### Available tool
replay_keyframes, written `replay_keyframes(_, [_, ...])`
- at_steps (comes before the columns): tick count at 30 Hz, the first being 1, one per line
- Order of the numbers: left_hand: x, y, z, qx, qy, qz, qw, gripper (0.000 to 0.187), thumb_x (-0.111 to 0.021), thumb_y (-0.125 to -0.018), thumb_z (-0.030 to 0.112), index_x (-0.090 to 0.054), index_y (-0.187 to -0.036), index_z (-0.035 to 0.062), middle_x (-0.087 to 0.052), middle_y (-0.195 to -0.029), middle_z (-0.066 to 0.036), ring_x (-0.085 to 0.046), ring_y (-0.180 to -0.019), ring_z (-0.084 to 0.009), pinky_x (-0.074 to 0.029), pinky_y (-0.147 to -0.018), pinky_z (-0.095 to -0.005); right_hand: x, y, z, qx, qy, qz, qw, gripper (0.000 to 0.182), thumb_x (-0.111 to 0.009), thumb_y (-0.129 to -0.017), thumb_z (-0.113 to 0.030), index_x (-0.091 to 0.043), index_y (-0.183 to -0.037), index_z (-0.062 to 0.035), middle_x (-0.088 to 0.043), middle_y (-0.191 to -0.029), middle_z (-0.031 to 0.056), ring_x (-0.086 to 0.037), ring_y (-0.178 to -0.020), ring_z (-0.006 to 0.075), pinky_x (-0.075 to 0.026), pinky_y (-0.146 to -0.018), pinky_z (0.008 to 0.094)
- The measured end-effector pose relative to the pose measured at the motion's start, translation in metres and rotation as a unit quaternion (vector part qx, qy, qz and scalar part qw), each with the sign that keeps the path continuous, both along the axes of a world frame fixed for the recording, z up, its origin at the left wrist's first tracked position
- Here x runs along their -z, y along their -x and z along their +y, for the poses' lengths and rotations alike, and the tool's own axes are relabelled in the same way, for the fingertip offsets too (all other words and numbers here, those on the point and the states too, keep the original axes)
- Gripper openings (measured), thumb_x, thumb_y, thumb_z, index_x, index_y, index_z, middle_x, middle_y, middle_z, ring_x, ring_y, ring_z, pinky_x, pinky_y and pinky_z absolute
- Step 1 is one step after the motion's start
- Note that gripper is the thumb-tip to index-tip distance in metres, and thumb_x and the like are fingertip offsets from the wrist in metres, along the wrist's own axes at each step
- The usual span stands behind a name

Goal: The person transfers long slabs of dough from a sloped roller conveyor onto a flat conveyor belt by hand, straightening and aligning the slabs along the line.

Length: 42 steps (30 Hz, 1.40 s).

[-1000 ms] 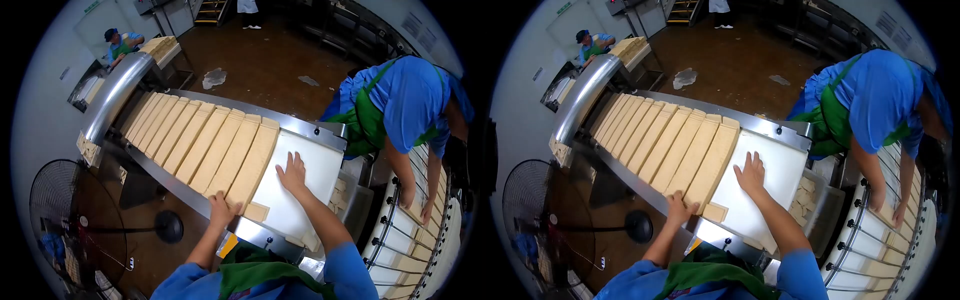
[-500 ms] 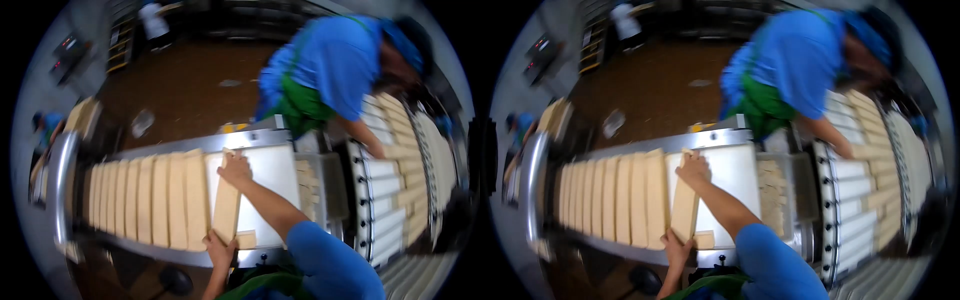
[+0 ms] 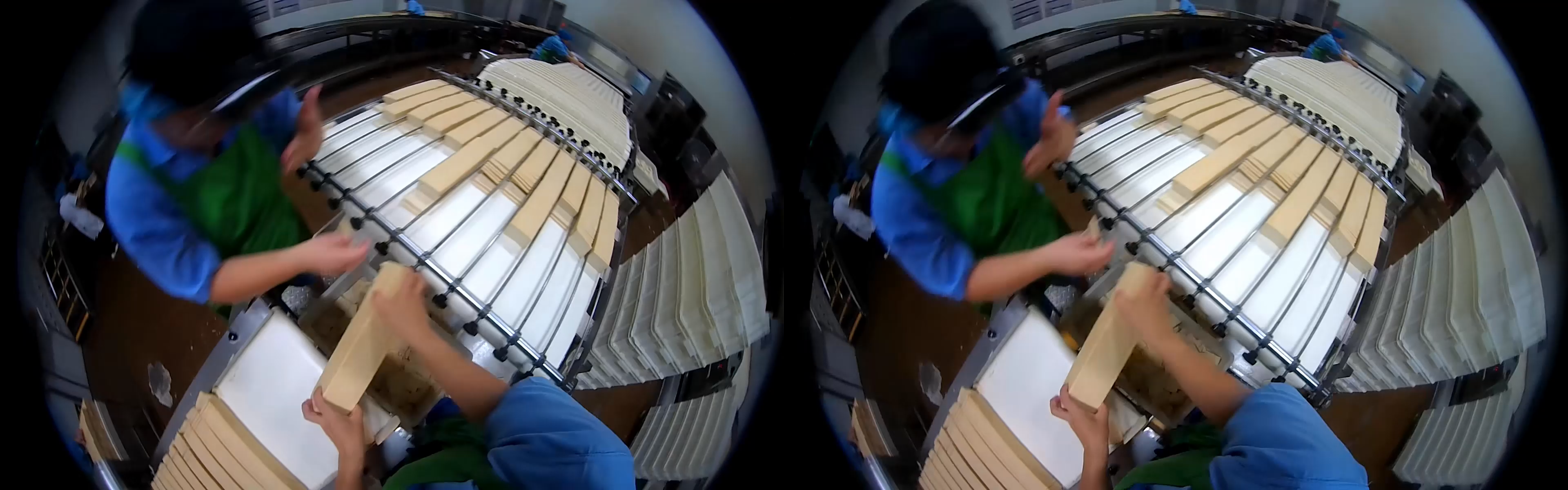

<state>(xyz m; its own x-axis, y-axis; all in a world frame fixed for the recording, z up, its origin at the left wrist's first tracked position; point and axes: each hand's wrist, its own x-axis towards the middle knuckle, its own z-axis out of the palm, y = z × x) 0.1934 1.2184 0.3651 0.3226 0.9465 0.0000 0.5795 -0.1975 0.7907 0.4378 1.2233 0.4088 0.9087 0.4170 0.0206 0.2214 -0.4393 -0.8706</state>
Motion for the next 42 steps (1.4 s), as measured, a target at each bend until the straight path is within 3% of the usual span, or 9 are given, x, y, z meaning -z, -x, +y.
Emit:
replay_keyframes(6, [-0.052,-0.152,-0.015,0.088,-0.190,-0.028,0.977,0.073,-0.070,-0.073,0.006,-0.033,-0.136,0.0026,-0.018,-0.136,-0.030,-0.029,-0.124,-0.0457,-0.032,-0.103,-0.0431,-0.028,-0.170,-0.083,0.148,0.044,-0.030,0.987,0.067,-0.058,-0.080,-0.046,-0.037,-0.128,-0.0050,-0.044,-0.123,0.0233,-0.052,-0.105,0.0435,-0.043,-0.090,0.0508])
replay_keyframes(7, [-0.051,-0.173,-0.012,0.147,-0.179,-0.067,0.970,0.069,-0.069,-0.075,0.005,-0.036,-0.135,0.0027,-0.022,-0.136,-0.027,-0.035,-0.121,-0.0427,-0.034,-0.102,-0.0420,-0.027,-0.200,-0.090,0.150,0.038,-0.028,0.988,0.067,-0.058,-0.080,-0.046,-0.037,-0.128,-0.0050,-0.044,-0.123,0.0233,-0.052,-0.105,0.0435,-0.043,-0.090,0.0508])
replay_keyframes(9, [-0.050,-0.208,-0.006,0.205,-0.174,-0.103,0.958,0.065,-0.069,-0.077,0.005,-0.038,-0.134,0.0028,-0.026,-0.135,-0.024,-0.040,-0.119,-0.0397,-0.036,-0.101,-0.0408,-0.011,-0.262,-0.099,0.066,0.341,-0.058,0.936,0.060,-0.045,-0.085,-0.049,-0.048,-0.124,-0.0030,-0.053,-0.121,0.0220,-0.049,-0.112,0.0393,-0.031,-0.100,0.0519])
replay_keyframes(16, [-0.014,-0.282,0.003,0.334,0.013,-0.131,0.933,0.064,-0.074,-0.074,-0.001,-0.047,-0.132,0.0064,-0.036,-0.125,-0.015,-0.052,-0.106,-0.0229,-0.050,-0.086,-0.0324,0.022,-0.392,-0.117,0.019,0.377,-0.088,0.922,0.059,-0.030,-0.090,-0.041,-0.056,-0.120,0.0034,-0.053,-0.127,0.0224,-0.044,-0.119,0.0400,-0.023,-0.102,0.0505])
replay_keyframes(26, [-0.004,-0.336,-0.004,0.333,-0.024,-0.024,0.942,0.062,-0.073,-0.075,0.001,-0.048,-0.132,0.0072,-0.037,-0.129,-0.017,-0.051,-0.106,-0.0235,-0.046,-0.088,-0.0305,0.022,-0.421,-0.129,0.047,0.326,-0.070,0.942,0.054,-0.040,-0.087,-0.034,-0.051,-0.122,0.0056,-0.050,-0.129,0.0225,-0.044,-0.119,0.0344,-0.028,-0.098,0.0481])
replay_keyframes(29, [0.021,-0.358,-0.003,0.366,0.019,-0.117,0.923,0.061,-0.068,-0.078,-0.005,-0.045,-0.133,0.0026,-0.039,-0.125,-0.012,-0.051,-0.105,-0.0200,-0.048,-0.087,-0.0284,0.022,-0.402,-0.128,0.085,0.370,-0.178,0.908,0.057,-0.044,-0.085,-0.038,-0.049,-0.124,0.0032,-0.045,-0.133,0.0213,-0.042,-0.121,0.0310,-0.031,-0.095,0.0460])
replay_keyframes(34, [-0.010,-0.368,-0.014,0.321,0.140,-0.104,0.931,0.042,-0.055,-0.087,-0.002,-0.052,-0.129,0.0021,-0.059,-0.096,-0.005,-0.048,-0.070,-0.0066,-0.042,-0.064,-0.0196,0.024,-0.345,-0.113,0.051,0.285,-0.159,0.944,0.073,-0.045,-0.089,-0.049,-0.036,-0.137,0.0040,-0.029,-0.146,0.0229,-0.022,-0.136,0.0384,-0.015,-0.110,0.0515])
replay_keyframes(37, [-0.004,-0.327,-0.023,0.248,0.014,-0.119,0.961,0.037,-0.053,-0.087,0.000,-0.056,-0.123,0.0023,-0.063,-0.104,-0.023,-0.062,-0.103,-0.0264,-0.048,-0.081,-0.0281,0.050,-0.340,-0.116,0.039,0.283,-0.204,0.936,0.076,-0.046,-0.089,-0.052,-0.034,-0.138,0.0044,-0.024,-0.149,0.0234,-0.016,-0.139,0.0393,-0.012,-0.112,0.0525])
replay_keyframes(42, [-0.039,-0.203,-0.054,0.108,-0.115,-0.124,0.980,0.039,-0.058,-0.084,0.005,-0.049,-0.122,0.0017,-0.035,-0.136,-0.022,-0.038,-0.126,-0.0379,-0.036,-0.100,-0.0410,0.022,-0.308,-0.111,-0.001,0.258,-0.241,0.936,0.072,-0.050,-0.088,-0.049,-0.034,-0.140,-0.0016,-0.028,-0.147,0.0213,-0.019,-0.138,0.0397,-0.014,-0.109,0.0545])
